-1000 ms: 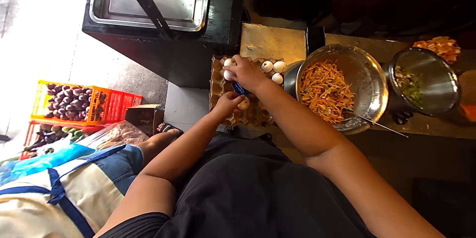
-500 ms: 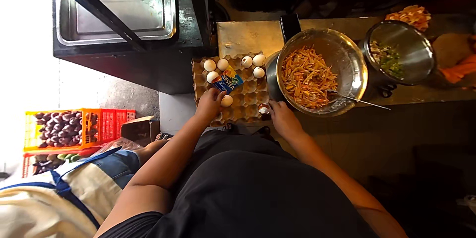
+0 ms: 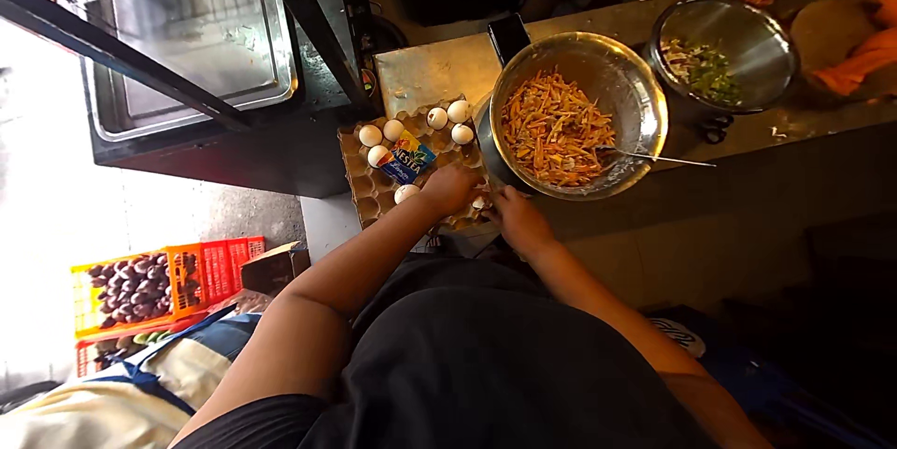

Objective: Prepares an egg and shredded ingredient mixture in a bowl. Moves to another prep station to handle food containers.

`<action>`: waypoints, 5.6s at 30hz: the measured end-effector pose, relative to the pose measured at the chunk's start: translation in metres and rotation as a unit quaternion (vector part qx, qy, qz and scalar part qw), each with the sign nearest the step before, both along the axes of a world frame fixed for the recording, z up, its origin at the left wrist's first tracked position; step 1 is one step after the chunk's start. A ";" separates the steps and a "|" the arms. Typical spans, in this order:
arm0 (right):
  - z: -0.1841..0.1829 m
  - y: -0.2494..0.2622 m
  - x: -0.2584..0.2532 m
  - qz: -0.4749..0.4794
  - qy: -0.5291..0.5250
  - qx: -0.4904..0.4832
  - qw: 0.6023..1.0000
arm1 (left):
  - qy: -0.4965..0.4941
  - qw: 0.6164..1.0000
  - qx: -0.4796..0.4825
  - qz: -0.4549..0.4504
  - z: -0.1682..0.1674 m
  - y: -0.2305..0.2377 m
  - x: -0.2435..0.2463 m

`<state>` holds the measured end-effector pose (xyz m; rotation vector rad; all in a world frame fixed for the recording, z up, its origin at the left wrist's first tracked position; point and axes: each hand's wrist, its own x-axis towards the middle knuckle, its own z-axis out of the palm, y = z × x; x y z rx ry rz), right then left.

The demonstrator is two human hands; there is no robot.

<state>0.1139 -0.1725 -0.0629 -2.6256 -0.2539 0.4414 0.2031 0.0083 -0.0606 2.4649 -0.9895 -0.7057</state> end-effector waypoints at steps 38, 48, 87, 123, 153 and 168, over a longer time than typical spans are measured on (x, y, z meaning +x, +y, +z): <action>0.108 -0.117 0.075 -0.080 -0.129 0.278 0.948 | -0.044 0.974 -0.187 0.119 0.141 -0.083 0.075; 0.113 -0.168 0.070 -0.159 -0.142 0.266 0.940 | -0.221 0.886 -0.373 0.166 0.111 -0.138 0.090; 0.062 0.036 0.055 0.283 0.077 -0.133 0.947 | 0.155 0.919 -0.028 0.362 0.022 0.031 -0.055; 0.044 0.041 0.194 0.261 -0.020 -0.262 0.929 | 0.054 0.932 -0.073 0.352 -0.004 0.000 0.061; 0.038 0.030 0.186 0.197 -0.020 -0.184 0.963 | 0.112 0.942 -0.031 0.315 0.013 0.019 0.098; 0.076 0.027 0.193 0.158 -0.026 -0.099 0.982 | 0.172 0.902 -0.151 0.367 0.049 0.033 0.092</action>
